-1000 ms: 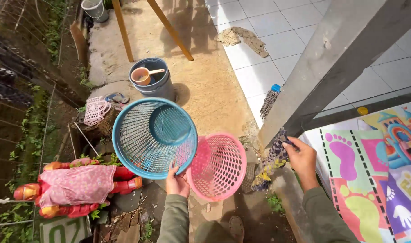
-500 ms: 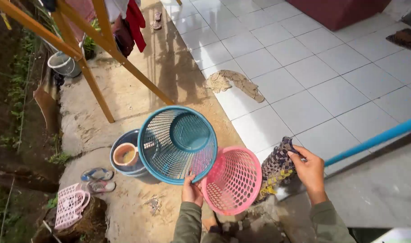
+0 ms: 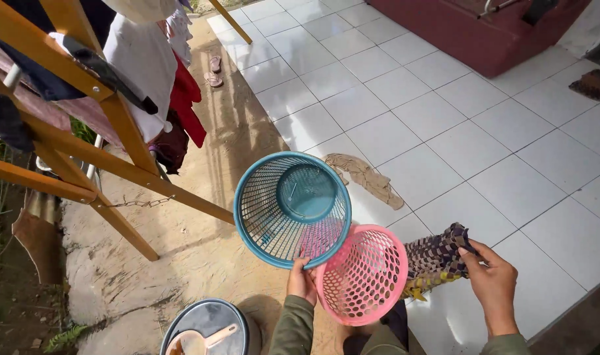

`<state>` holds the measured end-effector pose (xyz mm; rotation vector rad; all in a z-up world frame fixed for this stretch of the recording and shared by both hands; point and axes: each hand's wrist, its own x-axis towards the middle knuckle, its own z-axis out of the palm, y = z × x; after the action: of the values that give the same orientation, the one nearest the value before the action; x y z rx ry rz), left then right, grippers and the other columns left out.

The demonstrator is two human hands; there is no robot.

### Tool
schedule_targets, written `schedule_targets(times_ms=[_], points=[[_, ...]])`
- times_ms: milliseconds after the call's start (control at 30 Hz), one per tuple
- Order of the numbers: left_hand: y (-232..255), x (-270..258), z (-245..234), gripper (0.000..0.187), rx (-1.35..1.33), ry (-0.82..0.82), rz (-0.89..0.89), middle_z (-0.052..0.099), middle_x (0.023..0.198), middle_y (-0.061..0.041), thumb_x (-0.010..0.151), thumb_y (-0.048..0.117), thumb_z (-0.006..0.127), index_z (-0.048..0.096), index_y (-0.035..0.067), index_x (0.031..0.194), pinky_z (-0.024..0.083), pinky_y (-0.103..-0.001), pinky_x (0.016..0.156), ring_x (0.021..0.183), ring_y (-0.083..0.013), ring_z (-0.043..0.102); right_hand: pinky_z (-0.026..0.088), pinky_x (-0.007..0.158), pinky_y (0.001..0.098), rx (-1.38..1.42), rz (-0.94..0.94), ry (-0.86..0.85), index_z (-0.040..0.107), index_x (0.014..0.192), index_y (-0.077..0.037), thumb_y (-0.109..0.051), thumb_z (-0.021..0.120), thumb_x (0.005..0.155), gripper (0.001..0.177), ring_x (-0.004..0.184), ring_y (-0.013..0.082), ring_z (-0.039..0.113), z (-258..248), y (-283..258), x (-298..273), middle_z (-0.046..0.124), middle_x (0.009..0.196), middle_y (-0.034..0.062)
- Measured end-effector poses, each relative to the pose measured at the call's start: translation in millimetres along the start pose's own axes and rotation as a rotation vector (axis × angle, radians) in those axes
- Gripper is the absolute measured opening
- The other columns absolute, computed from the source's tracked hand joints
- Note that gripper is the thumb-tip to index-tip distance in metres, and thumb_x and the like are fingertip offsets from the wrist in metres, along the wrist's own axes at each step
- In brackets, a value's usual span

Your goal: Picking up litter from the ground, moving plastic baskets, and using a ladle to scoop liquid from a bucket in an outdoor area.

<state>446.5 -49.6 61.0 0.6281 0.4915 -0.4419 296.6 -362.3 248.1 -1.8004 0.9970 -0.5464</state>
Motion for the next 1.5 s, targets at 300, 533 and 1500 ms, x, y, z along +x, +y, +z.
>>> schedule_targets(times_ms=[300,533,1500], points=[[106,170,123,0.018,-0.014,0.074,0.015,0.073,0.081,-0.013,0.081,0.017,0.065,0.065,0.006,0.096,0.055,-0.036,0.064,0.065,-0.0269,0.068,0.051,0.091,0.0344,-0.062,0.092,-0.031,0.077,0.128,-0.009,-0.024,0.077,0.092,0.038,0.101,0.0219,0.066,132,-77,179,0.075,0.11,0.0126],[166,285,199,0.015,-0.017,0.184,0.03,0.068,0.071,-0.01,0.079,0.019,0.068,0.063,0.01,0.089,0.05,-0.033,0.057,0.058,-0.0226,0.061,0.055,0.087,0.0349,-0.104,0.167,-0.098,0.078,0.127,-0.012,-0.024,0.075,0.093,0.036,0.1,0.0225,0.073,216,-172,291,0.078,0.108,0.0105],[516,828,491,0.011,0.045,0.121,0.008,0.06,0.064,-0.004,0.077,0.019,0.064,0.061,0.012,0.085,0.046,-0.033,0.055,0.056,-0.0212,0.056,0.052,0.093,0.0309,0.024,-0.049,0.068,0.074,0.126,-0.006,-0.014,0.073,0.096,0.031,0.101,0.0166,0.063,636,-476,712,0.072,0.11,0.0085]])
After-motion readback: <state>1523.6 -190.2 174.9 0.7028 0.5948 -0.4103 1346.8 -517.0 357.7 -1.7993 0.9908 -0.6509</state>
